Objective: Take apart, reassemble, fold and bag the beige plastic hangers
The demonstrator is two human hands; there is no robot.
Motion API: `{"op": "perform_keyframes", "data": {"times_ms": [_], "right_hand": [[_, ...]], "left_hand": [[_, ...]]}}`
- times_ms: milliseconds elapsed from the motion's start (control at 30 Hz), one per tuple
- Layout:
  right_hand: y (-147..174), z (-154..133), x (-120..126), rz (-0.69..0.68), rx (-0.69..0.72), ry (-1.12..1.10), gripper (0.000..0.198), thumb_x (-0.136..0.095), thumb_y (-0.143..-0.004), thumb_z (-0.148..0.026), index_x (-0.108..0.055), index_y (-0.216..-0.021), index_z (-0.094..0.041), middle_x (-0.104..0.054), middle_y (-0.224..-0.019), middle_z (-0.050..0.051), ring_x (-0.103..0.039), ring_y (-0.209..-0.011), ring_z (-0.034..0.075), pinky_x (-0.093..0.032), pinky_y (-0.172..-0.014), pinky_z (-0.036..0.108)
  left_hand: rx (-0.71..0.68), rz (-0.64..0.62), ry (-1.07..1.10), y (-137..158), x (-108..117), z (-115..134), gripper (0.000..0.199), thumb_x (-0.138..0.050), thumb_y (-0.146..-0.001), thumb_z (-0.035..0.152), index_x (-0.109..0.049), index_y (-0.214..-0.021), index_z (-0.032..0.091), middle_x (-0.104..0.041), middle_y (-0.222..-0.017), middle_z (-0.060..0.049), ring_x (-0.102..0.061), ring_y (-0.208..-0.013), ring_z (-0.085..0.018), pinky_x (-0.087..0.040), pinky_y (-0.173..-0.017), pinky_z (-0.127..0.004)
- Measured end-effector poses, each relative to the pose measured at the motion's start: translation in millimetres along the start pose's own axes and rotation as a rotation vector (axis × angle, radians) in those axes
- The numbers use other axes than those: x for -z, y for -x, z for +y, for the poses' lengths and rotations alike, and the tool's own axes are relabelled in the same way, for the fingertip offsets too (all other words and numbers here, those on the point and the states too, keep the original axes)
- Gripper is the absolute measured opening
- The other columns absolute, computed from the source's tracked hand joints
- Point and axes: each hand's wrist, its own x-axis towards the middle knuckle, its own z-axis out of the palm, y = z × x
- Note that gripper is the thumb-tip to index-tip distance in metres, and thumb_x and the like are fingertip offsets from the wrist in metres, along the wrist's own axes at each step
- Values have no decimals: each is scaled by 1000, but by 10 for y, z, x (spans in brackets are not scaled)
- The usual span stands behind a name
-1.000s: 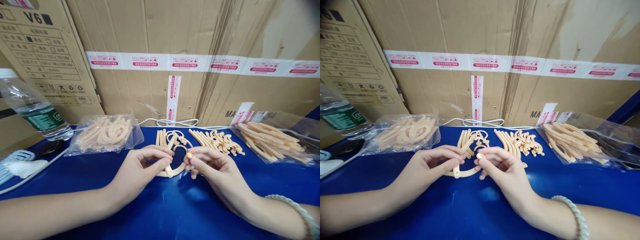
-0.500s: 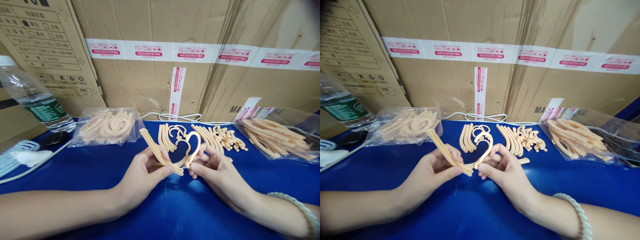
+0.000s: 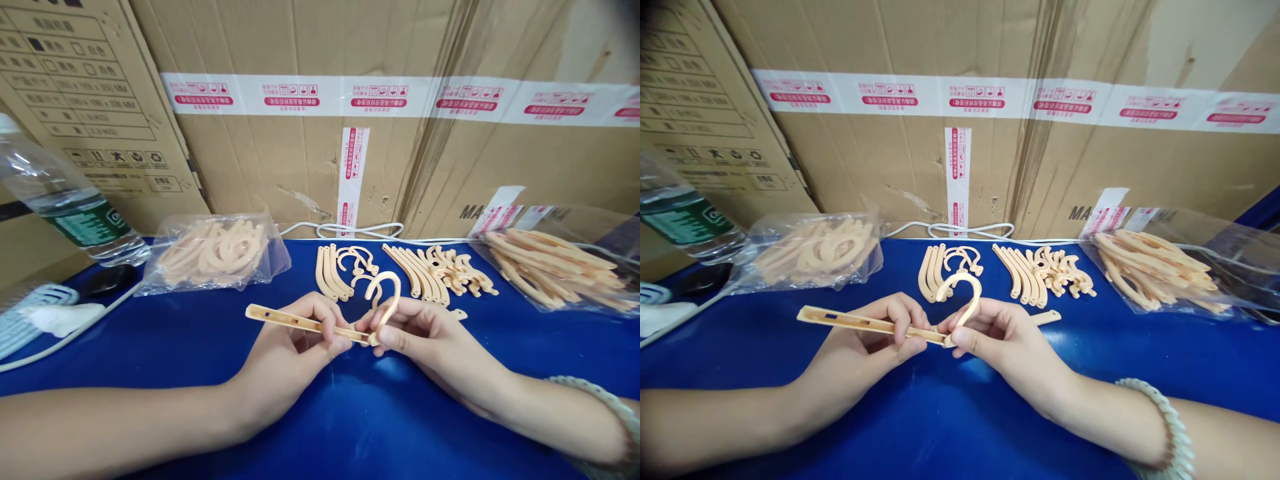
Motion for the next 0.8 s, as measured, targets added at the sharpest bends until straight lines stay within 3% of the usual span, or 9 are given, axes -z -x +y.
{"op": "perform_keyframes", "data": {"times_ms": [267,467,800], "right_hand": [[-34,-26,-3,-38,-47,-12,20,-76,-82,-32,-66,-84,-15,-71,-81,3,-65,-72,10,-53,-71,18],[-16,-48,-40,9,-14,40,27,-79,-78,-37,-63,-78,-15,-70,-72,3,-63,-65,9,-52,-65,18],[13,-53,-49,50,3,116,30,-81,-74,-40,-62,-75,-16,-67,-66,1,-62,-61,11,-53,-60,21]], "left_hand": [[-27,-29,-62,16,17,-2,24,-67,-81,17,-52,-62,17,-57,-83,1,-61,-80,-13,-48,-72,-24],[-57,-66,-132,14,11,-4,25,-65,-82,16,-51,-61,17,-60,-82,1,-61,-78,-13,-47,-74,-24],[9,-96,-204,18,-14,46,28,-69,-78,16,-49,-59,17,-62,-80,2,-60,-78,-13,-46,-75,-25]]}}
